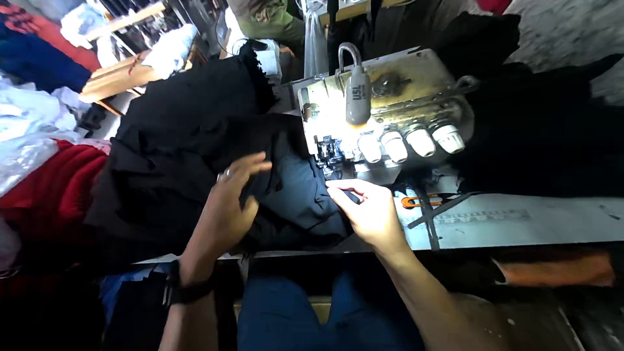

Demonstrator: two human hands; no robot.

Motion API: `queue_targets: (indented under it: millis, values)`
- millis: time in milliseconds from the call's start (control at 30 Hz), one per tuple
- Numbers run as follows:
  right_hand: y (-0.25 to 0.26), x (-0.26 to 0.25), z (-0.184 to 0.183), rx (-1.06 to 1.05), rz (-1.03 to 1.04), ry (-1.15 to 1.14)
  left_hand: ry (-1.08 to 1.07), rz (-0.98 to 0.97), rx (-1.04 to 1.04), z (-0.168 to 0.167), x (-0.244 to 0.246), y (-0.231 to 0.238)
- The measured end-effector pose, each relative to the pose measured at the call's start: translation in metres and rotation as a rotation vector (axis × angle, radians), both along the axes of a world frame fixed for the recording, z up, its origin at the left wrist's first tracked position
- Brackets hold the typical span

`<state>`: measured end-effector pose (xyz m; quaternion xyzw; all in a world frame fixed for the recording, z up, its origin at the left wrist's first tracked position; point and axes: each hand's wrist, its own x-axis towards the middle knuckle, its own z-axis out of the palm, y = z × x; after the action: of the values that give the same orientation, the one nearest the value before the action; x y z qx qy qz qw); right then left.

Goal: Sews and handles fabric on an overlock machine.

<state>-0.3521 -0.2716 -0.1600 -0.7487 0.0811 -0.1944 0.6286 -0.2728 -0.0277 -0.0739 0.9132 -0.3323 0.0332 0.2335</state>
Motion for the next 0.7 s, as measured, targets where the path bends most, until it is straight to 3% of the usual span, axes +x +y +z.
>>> queue_targets:
  millis: [100,200,267,400,533,700]
  values:
    - [-0.002,0.000,0.003,-0.043,-0.008,0.057,0.069,-0.061,0.003,-0.037,-0.006,0.030]
    - [-0.006,-0.012,0.014,-0.201,-0.036,0.231,-0.016,-0.139,-0.275,-0.056,-0.004,0.034]
    - [-0.010,-0.036,0.026,-0.443,-0.111,0.279,0.009,-0.206,-0.392,-0.042,-0.011,0.030]
    - [0.002,-0.059,0.027,-0.724,-0.184,-0.044,0.078,-0.184,-0.416,0.011,-0.051,-0.004]
    - [0.022,-0.027,0.034,-0.629,-0.104,-0.366,0.115,-0.271,-0.519,0.088,-0.075,-0.054]
    - [0.035,-0.021,0.073,-0.368,0.157,-0.656,0.046,-0.178,-0.525,0.109,-0.071,-0.055]
